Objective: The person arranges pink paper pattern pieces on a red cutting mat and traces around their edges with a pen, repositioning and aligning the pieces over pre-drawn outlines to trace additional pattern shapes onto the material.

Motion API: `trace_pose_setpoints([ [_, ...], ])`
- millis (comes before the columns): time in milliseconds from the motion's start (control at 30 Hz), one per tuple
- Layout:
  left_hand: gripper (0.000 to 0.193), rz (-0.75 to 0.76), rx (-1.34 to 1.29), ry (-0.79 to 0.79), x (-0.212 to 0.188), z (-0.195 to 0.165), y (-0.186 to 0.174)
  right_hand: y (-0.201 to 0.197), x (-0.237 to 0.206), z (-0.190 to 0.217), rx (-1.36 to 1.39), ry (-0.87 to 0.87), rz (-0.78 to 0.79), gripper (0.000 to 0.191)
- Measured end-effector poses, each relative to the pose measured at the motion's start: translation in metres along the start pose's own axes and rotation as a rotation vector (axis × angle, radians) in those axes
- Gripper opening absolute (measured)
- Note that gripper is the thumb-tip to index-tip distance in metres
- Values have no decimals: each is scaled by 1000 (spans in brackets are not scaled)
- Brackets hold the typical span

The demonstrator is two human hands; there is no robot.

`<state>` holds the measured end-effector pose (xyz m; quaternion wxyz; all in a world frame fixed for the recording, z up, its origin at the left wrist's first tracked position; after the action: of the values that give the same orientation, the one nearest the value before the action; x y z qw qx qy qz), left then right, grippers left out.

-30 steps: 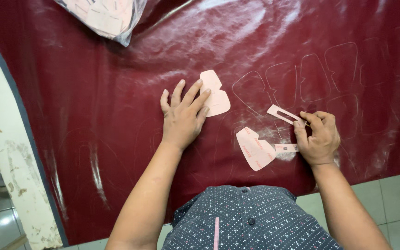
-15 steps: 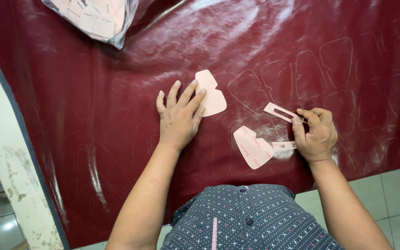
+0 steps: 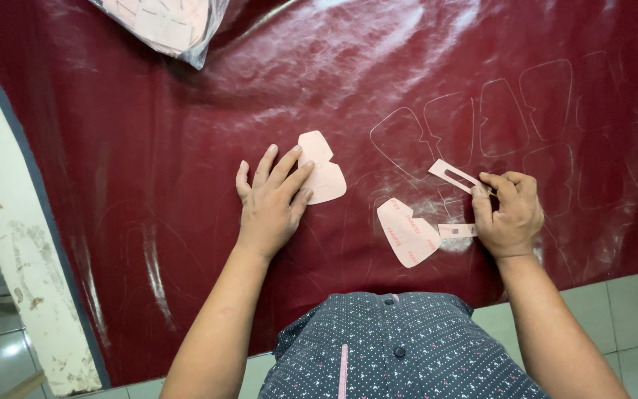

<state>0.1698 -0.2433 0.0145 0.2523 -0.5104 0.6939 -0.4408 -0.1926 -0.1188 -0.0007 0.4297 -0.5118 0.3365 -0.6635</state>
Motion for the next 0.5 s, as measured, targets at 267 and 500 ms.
trace_pose_setpoints([
  [267, 45, -56, 11, 11, -6, 0, -5, -2, -2, 1, 9, -4, -7, 17],
  [500, 44, 18, -68, 102, -52, -28, 9, 4, -8, 2, -3, -14, -12, 13],
])
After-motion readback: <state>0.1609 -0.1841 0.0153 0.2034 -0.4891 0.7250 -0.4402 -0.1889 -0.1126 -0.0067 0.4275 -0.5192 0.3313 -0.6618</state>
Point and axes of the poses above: each hand's wrist, its own x-axis towards the middle knuckle, its own y-axis out of the palm, z = x × y, the point moved 7 cm from there along x, towards the middle knuckle, and after that the axes turned 7 degrees about -y, right-handed, at the moved point
